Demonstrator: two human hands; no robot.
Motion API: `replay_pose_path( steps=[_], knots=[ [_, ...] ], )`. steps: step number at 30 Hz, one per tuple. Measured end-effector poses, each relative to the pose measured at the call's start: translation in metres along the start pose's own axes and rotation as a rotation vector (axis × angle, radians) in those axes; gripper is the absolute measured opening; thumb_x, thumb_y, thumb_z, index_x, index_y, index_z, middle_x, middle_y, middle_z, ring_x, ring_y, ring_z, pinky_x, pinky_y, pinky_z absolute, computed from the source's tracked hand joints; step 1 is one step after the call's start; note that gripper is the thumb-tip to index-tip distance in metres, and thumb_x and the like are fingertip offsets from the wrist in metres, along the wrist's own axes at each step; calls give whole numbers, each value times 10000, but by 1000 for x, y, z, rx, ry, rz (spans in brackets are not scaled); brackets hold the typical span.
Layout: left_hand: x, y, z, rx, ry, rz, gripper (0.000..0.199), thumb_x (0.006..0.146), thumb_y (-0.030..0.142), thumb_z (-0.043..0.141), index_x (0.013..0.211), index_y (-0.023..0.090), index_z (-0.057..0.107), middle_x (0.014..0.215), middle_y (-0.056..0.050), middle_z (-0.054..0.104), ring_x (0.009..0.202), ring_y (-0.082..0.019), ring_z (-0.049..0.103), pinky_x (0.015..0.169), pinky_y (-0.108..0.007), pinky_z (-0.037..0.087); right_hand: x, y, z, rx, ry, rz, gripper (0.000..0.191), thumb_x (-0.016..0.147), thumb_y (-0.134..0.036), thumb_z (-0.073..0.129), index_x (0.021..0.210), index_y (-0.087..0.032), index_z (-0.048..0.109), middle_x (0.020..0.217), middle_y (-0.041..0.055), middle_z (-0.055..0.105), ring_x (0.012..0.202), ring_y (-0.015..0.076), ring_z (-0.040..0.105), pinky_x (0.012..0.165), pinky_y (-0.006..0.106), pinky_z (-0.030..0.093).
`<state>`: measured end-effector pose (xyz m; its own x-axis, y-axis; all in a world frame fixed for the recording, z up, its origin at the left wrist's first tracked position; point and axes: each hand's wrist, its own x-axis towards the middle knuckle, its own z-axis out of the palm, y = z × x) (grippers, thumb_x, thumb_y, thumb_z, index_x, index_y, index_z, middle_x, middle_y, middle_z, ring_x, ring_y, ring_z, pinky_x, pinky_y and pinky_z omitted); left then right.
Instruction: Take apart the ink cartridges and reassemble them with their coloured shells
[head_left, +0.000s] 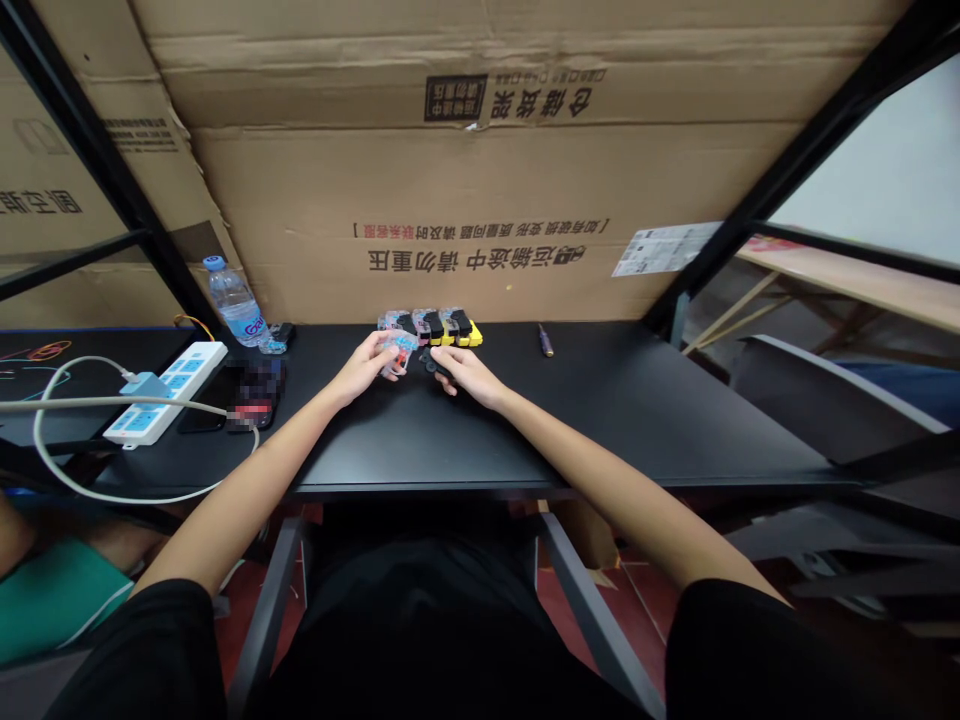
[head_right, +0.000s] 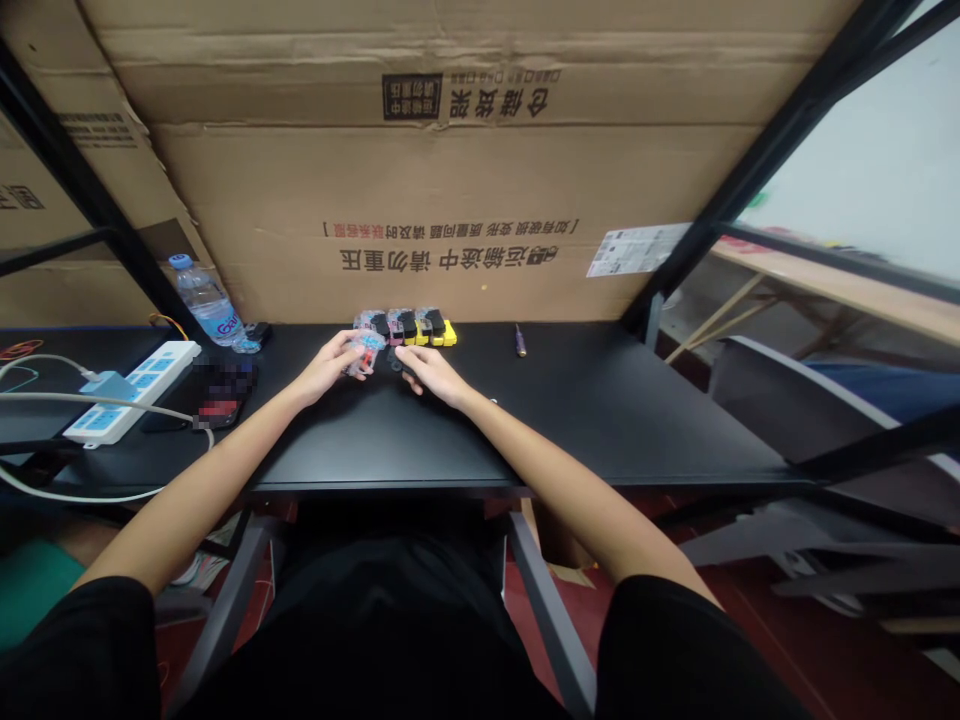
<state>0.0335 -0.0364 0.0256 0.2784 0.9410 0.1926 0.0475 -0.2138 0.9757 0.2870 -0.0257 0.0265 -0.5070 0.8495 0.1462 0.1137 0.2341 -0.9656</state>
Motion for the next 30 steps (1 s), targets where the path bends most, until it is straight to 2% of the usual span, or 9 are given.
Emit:
replay_pose_path(
  steps=[3, 6, 13, 23, 30],
  knots=[
    [-1, 0, 1, 13, -36, 12, 561, 937, 493, 797, 1360, 183, 597, 1124, -106, 766, 906, -220, 807, 811, -382, 659, -2, -2, 0, -89, -62, -70, 521, 992, -738, 644, 893, -226, 620, 645, -58, 542, 519, 127, 503, 565, 282, 420],
    [-1, -2, 3, 30, -103, 10, 505, 940, 513, 804, 1262, 160, 638, 1075, -113, 778, 926, -234, 818, 812, -361, 653, -3, -4, 0, -155, -95, -112, 507, 1027, -709, 610, 878, -224, 615, 658, -53, 550, 549, 135, 518, 622, 295, 441],
    [-5, -4, 5, 33, -200, -10, 443, 992, 513, 762, 1205, 158, 607, 957, -92, 801, 857, -221, 829, 771, -321, 637, -3, 0, 0, -193, -166, -136, 498, 1062, -681, 574, 964, -198, 644, 701, -47, 542, 593, 133, 517, 623, 278, 429],
    [-10, -3, 9, 151, -187, 7, 401, 1013, 492, 729, 1187, 150, 615, 945, -100, 812, 841, -226, 831, 680, -293, 636, -2, 5, 3, -106, -138, -114, 503, 1059, -680, 578, 929, -197, 634, 715, -36, 533, 611, 136, 497, 619, 277, 417],
    [-11, -3, 10, 213, -182, 24, 366, 1019, 471, 712, 1173, 152, 621, 943, -111, 821, 854, -245, 841, 701, -322, 653, 0, 10, 3, -118, -148, -133, 480, 1080, -647, 568, 947, -193, 648, 718, -37, 540, 600, 130, 500, 603, 272, 414]
  ],
)
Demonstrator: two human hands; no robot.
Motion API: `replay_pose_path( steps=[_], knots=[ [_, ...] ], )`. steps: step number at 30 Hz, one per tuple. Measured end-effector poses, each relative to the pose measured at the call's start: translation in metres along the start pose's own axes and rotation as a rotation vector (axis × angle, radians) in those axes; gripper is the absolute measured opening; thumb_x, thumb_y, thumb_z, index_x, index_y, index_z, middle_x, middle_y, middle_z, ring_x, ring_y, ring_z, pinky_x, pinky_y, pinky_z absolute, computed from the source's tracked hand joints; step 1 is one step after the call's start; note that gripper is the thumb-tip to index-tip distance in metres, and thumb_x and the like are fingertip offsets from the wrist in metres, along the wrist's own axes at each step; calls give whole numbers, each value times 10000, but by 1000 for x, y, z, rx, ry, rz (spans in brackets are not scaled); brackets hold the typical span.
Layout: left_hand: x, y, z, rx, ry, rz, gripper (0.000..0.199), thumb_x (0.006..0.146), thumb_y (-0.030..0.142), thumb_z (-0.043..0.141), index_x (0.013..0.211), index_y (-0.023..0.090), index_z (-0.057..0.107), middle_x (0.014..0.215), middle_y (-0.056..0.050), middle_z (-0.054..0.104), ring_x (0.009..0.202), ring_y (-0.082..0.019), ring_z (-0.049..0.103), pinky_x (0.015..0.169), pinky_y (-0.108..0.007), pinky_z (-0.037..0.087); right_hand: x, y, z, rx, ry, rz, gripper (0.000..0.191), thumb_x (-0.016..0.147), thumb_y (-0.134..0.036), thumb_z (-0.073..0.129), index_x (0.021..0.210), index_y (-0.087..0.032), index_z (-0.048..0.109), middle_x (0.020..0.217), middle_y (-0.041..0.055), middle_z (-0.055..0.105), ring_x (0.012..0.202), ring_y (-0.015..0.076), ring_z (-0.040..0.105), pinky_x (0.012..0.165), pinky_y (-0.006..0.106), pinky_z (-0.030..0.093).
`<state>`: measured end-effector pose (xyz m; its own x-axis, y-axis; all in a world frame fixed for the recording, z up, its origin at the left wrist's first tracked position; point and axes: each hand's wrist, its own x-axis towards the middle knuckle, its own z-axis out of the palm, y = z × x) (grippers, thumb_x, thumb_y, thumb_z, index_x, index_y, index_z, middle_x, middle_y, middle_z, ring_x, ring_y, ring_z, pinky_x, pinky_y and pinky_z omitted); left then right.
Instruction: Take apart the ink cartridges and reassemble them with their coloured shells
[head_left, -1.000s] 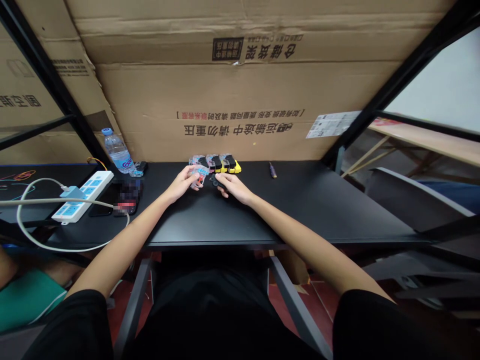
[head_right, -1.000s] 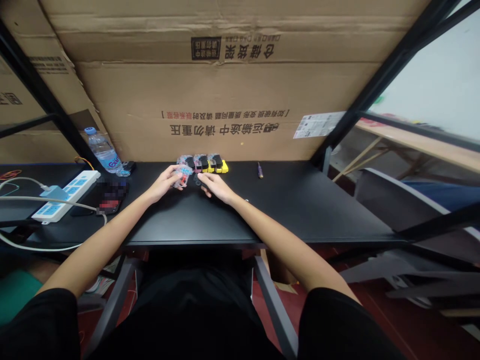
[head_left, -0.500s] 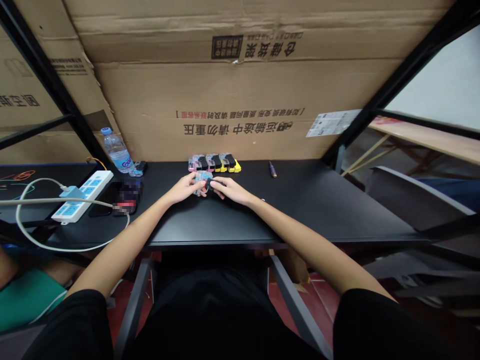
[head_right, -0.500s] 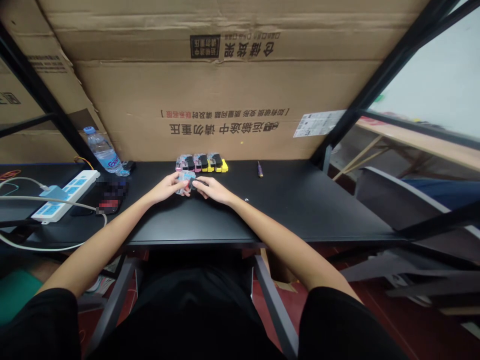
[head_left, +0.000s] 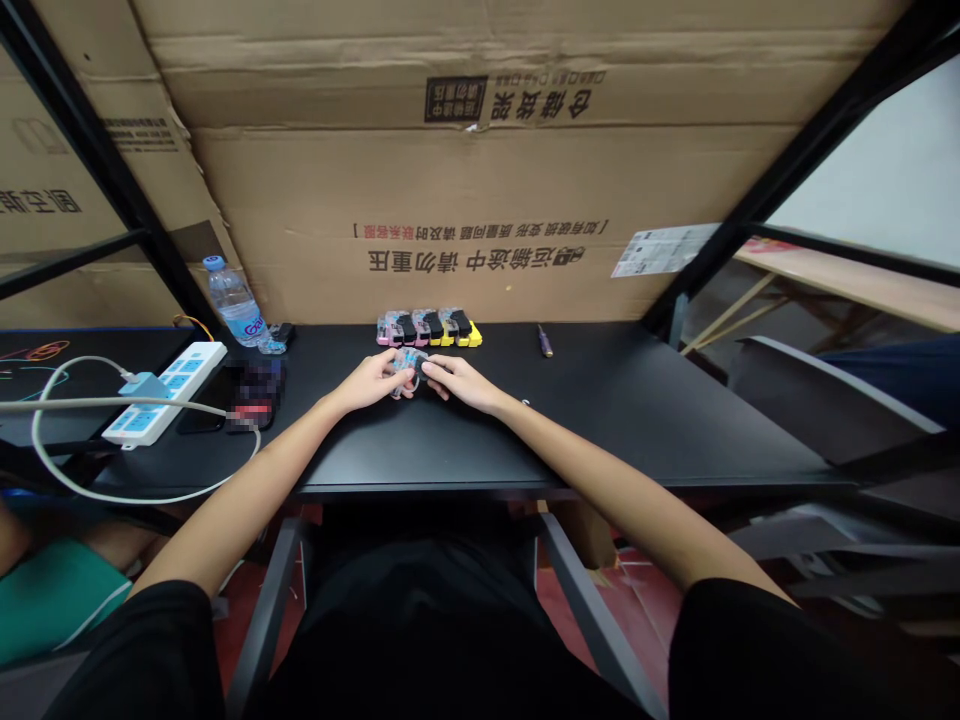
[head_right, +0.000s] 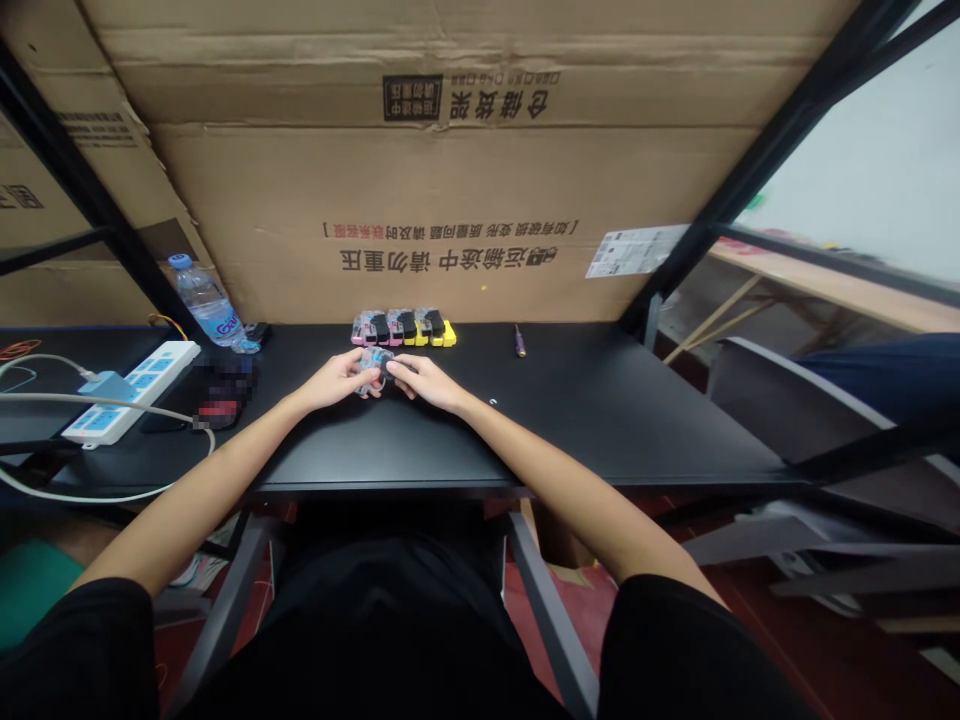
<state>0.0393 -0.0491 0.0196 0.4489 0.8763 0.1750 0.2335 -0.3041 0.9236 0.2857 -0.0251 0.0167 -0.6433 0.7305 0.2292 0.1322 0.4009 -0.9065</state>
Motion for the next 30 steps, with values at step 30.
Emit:
replay_pose_path(
  steps=[30],
  knots=[
    [-1, 1, -1, 60, -15, 85, 360, 1052, 465, 647, 1248, 169, 586, 957, -96, 823, 867, -235, 834, 733, -330, 634, 1, 1, 3, -45, 9, -29, 462, 1082, -633, 573, 952, -194, 641, 716, -43, 541, 583, 125, 501, 593, 271, 421]
  ],
)
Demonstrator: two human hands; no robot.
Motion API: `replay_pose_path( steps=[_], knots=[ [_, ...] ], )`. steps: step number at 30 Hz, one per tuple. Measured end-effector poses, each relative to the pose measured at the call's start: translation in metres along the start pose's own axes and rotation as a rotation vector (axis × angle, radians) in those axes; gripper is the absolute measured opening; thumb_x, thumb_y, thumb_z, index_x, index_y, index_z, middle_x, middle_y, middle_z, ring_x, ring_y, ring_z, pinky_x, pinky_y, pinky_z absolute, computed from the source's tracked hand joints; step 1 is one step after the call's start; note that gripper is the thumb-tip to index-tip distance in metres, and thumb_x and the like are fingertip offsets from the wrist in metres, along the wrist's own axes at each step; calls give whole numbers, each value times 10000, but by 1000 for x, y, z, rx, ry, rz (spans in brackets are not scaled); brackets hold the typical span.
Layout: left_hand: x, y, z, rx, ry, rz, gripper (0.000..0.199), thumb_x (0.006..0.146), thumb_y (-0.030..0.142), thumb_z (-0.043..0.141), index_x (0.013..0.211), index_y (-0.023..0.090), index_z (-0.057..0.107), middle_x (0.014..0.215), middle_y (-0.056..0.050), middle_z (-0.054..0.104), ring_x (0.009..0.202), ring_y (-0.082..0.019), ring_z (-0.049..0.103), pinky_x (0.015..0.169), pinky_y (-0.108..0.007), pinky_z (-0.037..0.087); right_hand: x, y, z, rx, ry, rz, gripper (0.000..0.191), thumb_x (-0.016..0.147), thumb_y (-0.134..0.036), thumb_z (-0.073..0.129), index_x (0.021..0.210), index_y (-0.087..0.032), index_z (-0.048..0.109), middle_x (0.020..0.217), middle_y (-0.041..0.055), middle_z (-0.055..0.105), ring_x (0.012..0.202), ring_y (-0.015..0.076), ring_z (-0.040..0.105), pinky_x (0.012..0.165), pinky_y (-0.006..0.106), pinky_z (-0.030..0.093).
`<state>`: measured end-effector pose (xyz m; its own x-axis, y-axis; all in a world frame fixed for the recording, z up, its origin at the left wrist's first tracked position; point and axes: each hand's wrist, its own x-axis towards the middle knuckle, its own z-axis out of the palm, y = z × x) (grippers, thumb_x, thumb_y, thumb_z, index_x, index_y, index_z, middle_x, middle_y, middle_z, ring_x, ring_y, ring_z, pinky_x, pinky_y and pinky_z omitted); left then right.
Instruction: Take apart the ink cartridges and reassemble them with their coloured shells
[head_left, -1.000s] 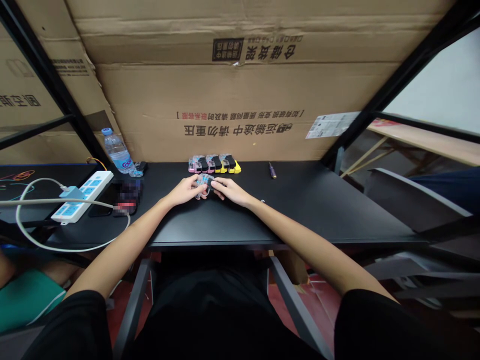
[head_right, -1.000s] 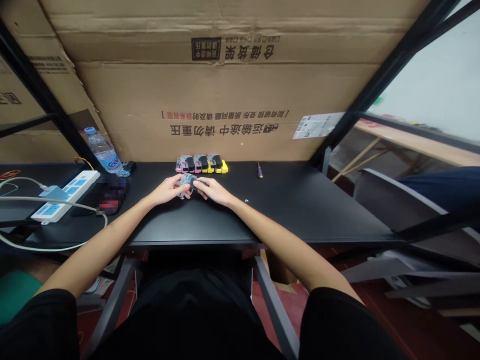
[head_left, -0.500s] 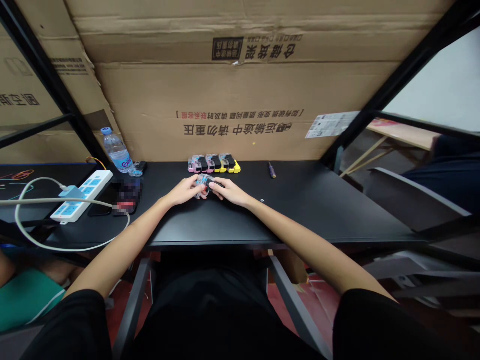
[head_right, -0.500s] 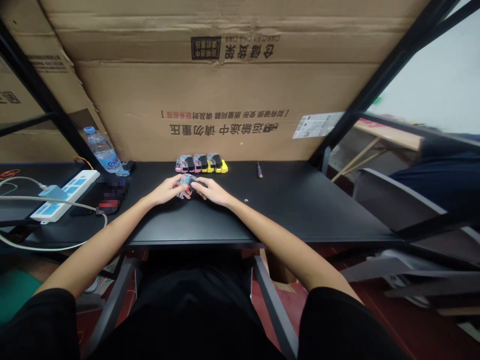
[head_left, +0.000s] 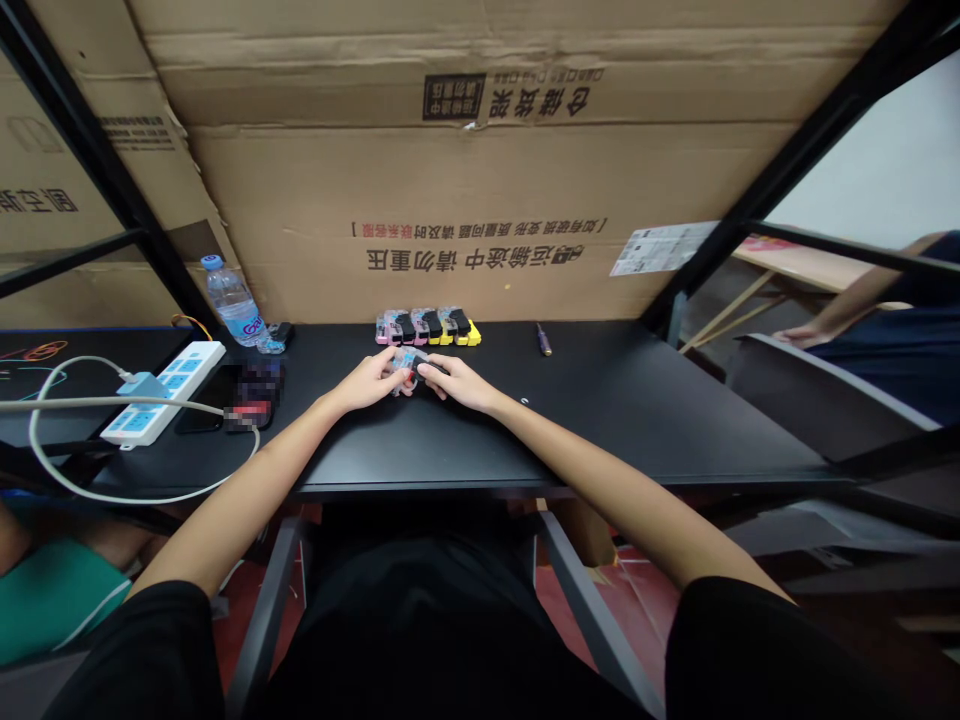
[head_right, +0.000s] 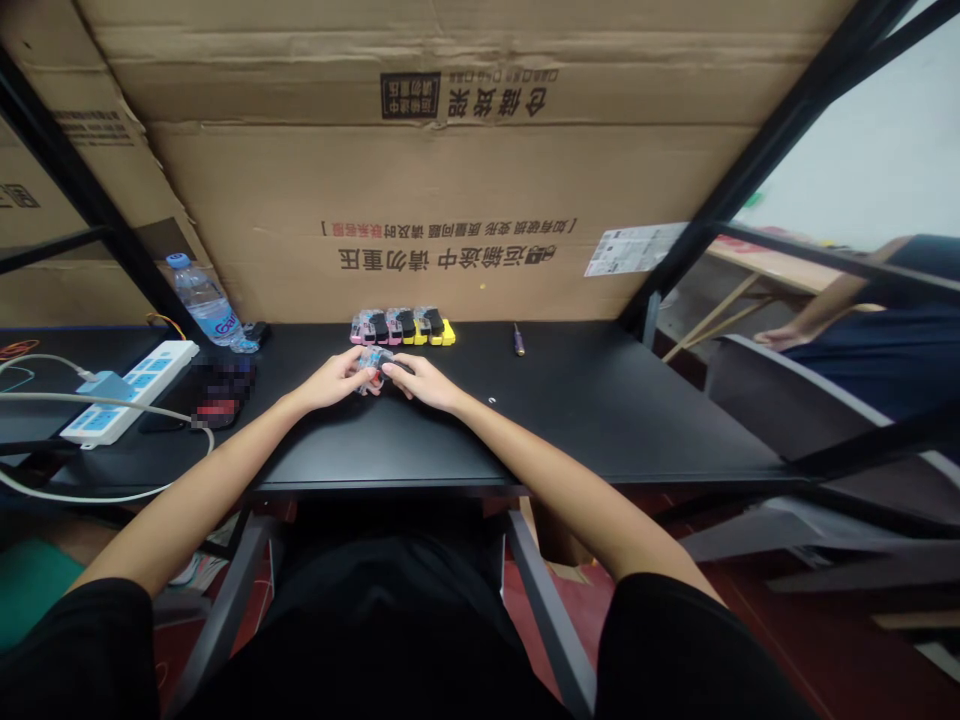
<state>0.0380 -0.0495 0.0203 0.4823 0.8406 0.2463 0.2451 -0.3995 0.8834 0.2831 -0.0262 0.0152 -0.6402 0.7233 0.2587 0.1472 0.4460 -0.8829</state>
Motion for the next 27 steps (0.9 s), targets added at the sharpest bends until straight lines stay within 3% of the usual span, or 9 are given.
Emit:
replay_pose_path(
  steps=[4, 10, 16, 27],
  knots=[
    [1, 0, 2, -21, 21, -10, 373, 1035, 485, 684, 1227, 179, 593, 958, -92, 827, 869, -236, 835, 723, -324, 635, 0, -1, 0, 36, 10, 18, 486, 1068, -662, 578, 937, -198, 636, 715, -39, 538, 583, 128, 493, 579, 270, 417],
    [6, 0, 2, -293, -16, -129, 533, 952, 523, 784, 1289, 165, 577, 970, -107, 822, 847, -254, 844, 668, -294, 617, 0, -6, 1, 125, 31, 46, 506, 1041, -684, 608, 956, -187, 648, 705, -39, 537, 571, 124, 493, 569, 268, 406],
    [8, 1, 1, -361, -22, -200, 528, 918, 522, 791, 1253, 180, 569, 982, -108, 825, 855, -264, 845, 633, -284, 606, 1, -6, 2, 143, 43, 28, 499, 1041, -676, 618, 957, -185, 641, 690, -43, 542, 554, 115, 493, 556, 261, 395],
    [-1, 8, 2, -10, 38, -55, 469, 1019, 528, 685, 1323, 187, 579, 991, -103, 823, 833, -226, 828, 621, -253, 580, -1, -9, 1, 126, 44, 57, 491, 1035, -669, 632, 954, -185, 652, 661, -54, 519, 535, 116, 471, 542, 264, 390]
  ],
)
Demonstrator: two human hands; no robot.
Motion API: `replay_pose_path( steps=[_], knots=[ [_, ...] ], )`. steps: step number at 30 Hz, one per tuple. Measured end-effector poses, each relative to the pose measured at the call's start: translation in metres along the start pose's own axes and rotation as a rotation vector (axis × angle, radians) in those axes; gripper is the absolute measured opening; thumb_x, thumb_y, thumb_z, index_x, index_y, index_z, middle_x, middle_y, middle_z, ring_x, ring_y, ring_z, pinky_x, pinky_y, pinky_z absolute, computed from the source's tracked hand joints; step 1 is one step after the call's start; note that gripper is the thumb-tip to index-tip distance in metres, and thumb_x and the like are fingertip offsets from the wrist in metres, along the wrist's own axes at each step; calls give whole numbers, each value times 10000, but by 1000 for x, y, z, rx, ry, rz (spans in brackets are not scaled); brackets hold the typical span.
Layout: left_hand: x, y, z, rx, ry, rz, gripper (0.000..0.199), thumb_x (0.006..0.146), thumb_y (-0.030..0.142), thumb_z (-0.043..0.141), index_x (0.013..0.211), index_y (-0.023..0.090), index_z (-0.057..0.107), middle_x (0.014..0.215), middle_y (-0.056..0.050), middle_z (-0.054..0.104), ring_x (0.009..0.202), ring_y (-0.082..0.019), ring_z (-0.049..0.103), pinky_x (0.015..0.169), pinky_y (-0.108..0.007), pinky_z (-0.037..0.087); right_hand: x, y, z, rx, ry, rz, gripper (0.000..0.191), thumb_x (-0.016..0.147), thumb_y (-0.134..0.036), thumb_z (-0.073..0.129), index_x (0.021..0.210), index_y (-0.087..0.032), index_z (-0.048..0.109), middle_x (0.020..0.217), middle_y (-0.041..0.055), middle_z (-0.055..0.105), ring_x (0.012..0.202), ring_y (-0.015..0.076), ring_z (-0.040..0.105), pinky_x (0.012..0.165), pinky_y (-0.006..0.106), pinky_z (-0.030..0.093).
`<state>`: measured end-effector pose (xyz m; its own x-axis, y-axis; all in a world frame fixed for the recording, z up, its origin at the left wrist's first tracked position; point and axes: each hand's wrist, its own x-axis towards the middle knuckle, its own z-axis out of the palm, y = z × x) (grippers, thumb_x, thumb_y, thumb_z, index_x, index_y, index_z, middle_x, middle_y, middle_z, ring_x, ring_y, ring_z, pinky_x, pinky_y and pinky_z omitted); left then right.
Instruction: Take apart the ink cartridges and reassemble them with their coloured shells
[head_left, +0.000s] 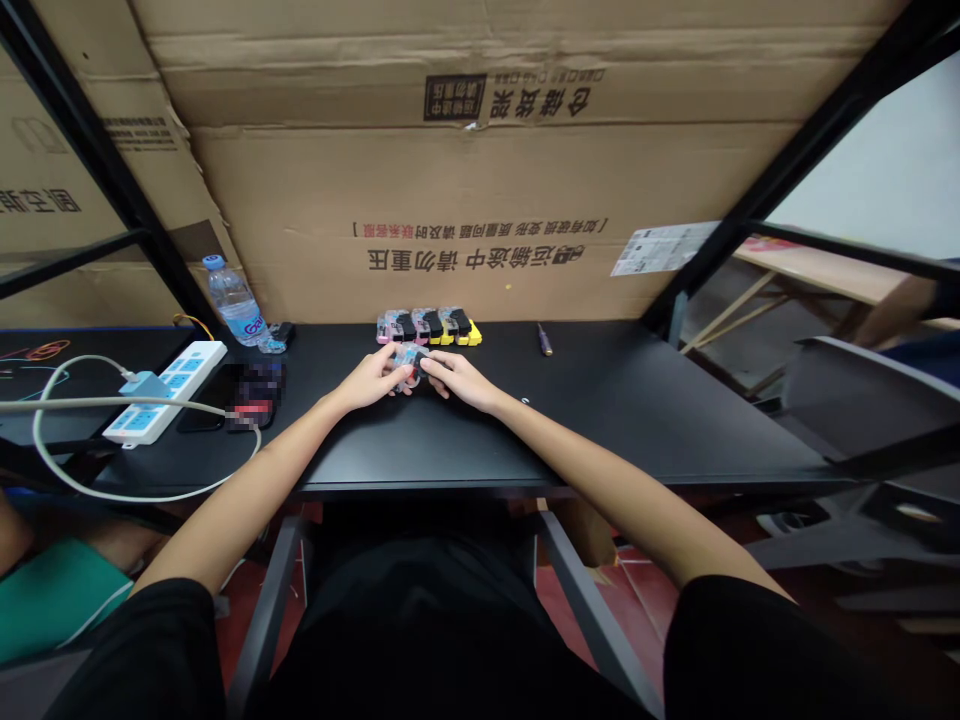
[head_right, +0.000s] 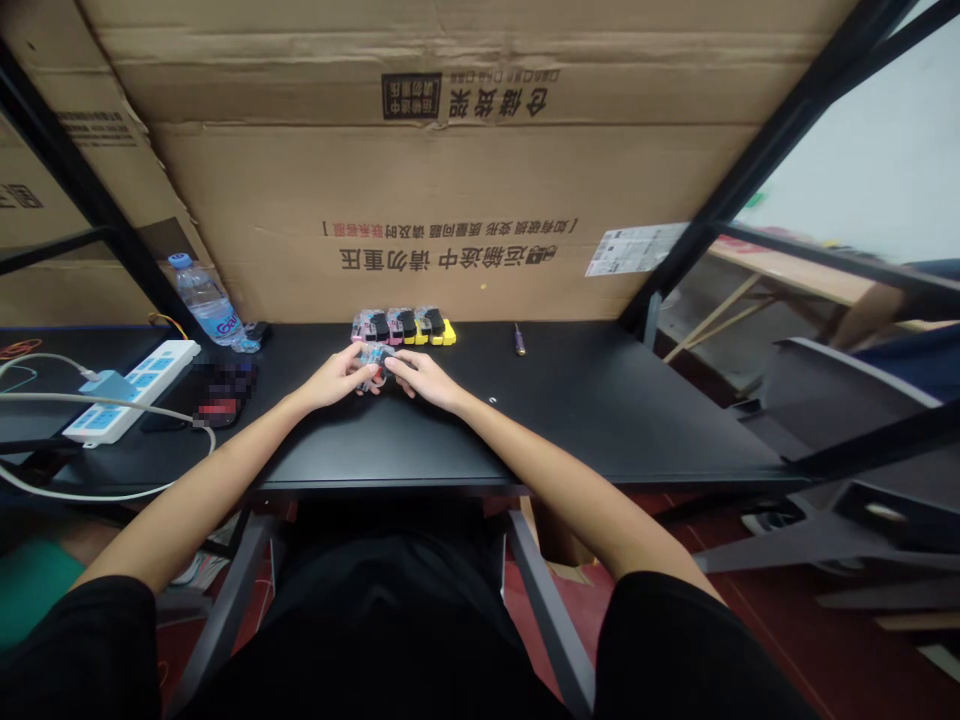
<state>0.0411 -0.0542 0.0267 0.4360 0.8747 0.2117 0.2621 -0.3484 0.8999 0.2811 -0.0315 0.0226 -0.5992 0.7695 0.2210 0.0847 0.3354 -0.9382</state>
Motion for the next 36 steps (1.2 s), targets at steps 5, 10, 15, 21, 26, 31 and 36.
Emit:
replay_pose_path(
  steps=[5, 10, 15, 21, 26, 31, 36],
  knots=[
    [-1, 1, -1, 30, -35, 38, 459, 1035, 521, 661, 1334, 184, 577, 962, -87, 824, 806, -219, 824, 646, -266, 581, -2, -3, -2, -41, -30, -4, 474, 1053, -652, 614, 943, -191, 642, 613, -69, 487, 491, 109, 437, 509, 262, 357],
    [-1, -1, 0, -26, -59, 33, 452, 1030, 520, 681, 1298, 169, 584, 960, -92, 819, 790, -213, 823, 677, -284, 592, -3, -5, -3, -41, -42, -3, 478, 1050, -650, 612, 935, -187, 651, 592, -75, 465, 469, 103, 408, 484, 260, 327],
    [3, -5, 0, -199, -128, -35, 499, 1012, 525, 724, 1317, 167, 556, 977, -90, 812, 813, -210, 834, 659, -257, 588, -4, -4, -4, -21, -50, 19, 485, 1045, -655, 612, 937, -185, 669, 571, -77, 445, 457, 103, 376, 458, 259, 292],
    [4, -5, 0, -285, -136, -87, 530, 979, 538, 776, 1298, 171, 565, 970, -85, 814, 822, -217, 839, 668, -259, 607, -4, -3, -1, 2, -15, 28, 483, 1039, -659, 614, 926, -190, 654, 573, -75, 437, 460, 101, 359, 443, 252, 288],
    [5, -5, 2, -373, -128, -157, 539, 964, 520, 806, 1291, 179, 547, 1008, -113, 826, 881, -244, 847, 735, -323, 660, -3, 0, 1, 31, 17, 56, 481, 1036, -667, 618, 945, -195, 632, 585, -76, 435, 462, 96, 354, 436, 248, 285],
    [4, -4, 3, -434, -139, -198, 542, 960, 491, 826, 1298, 187, 531, 1029, -130, 833, 920, -246, 848, 794, -359, 677, -2, 3, 2, 53, 30, 58, 523, 1010, -710, 637, 939, -192, 635, 574, -78, 437, 463, 94, 347, 425, 245, 275],
    [4, -2, 2, -417, -142, -185, 515, 969, 475, 813, 1290, 187, 532, 1025, -128, 831, 911, -248, 847, 811, -374, 676, -2, 2, 3, 71, 28, 61, 505, 1022, -697, 624, 939, -199, 623, 576, -81, 425, 456, 93, 342, 420, 244, 270]
  ],
)
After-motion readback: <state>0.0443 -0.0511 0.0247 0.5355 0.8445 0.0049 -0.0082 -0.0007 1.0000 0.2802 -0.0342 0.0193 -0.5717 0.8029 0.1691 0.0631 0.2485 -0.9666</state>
